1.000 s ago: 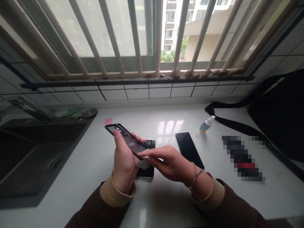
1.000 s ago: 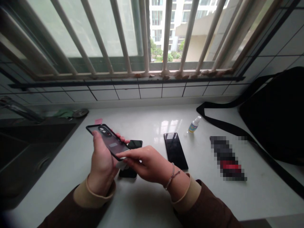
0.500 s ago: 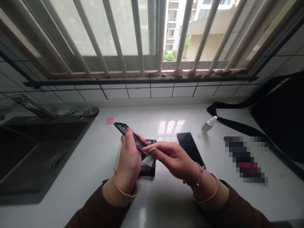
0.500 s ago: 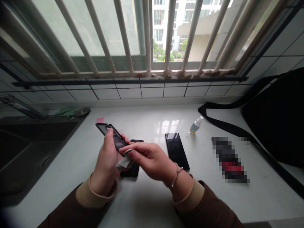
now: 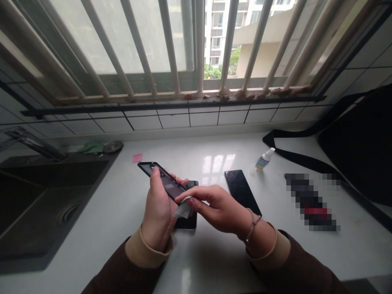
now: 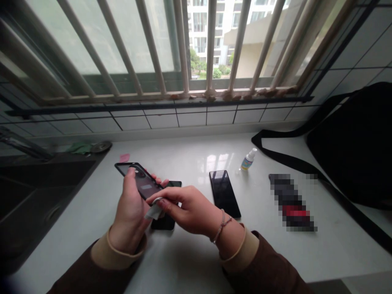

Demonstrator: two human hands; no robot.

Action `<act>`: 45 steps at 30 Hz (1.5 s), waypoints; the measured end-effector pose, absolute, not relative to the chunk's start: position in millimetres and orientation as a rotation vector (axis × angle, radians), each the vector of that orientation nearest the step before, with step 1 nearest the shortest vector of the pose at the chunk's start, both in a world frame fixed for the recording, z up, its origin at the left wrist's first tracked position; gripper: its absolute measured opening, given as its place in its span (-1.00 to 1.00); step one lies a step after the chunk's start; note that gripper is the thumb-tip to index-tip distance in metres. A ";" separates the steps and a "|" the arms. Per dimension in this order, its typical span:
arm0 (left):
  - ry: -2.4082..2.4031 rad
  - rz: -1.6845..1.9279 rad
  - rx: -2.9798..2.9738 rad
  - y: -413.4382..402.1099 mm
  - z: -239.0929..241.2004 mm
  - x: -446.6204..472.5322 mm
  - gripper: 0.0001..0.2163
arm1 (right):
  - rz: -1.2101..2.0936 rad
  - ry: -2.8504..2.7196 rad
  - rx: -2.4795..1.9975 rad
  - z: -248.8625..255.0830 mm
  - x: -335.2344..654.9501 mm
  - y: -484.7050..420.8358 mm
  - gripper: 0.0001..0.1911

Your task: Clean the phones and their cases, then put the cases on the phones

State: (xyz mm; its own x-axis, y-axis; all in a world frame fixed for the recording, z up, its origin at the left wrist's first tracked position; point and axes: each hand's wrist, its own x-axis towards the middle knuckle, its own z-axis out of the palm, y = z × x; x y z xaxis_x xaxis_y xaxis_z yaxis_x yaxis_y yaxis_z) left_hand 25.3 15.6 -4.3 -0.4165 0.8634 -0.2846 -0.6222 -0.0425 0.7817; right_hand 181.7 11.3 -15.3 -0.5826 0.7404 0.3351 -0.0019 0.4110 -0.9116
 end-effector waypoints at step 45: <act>0.994 1.731 0.310 14.2 -0.5 23.5 -0.59 | 1.272 -1.694 -0.586 -18.7 179.5 11.4 -0.68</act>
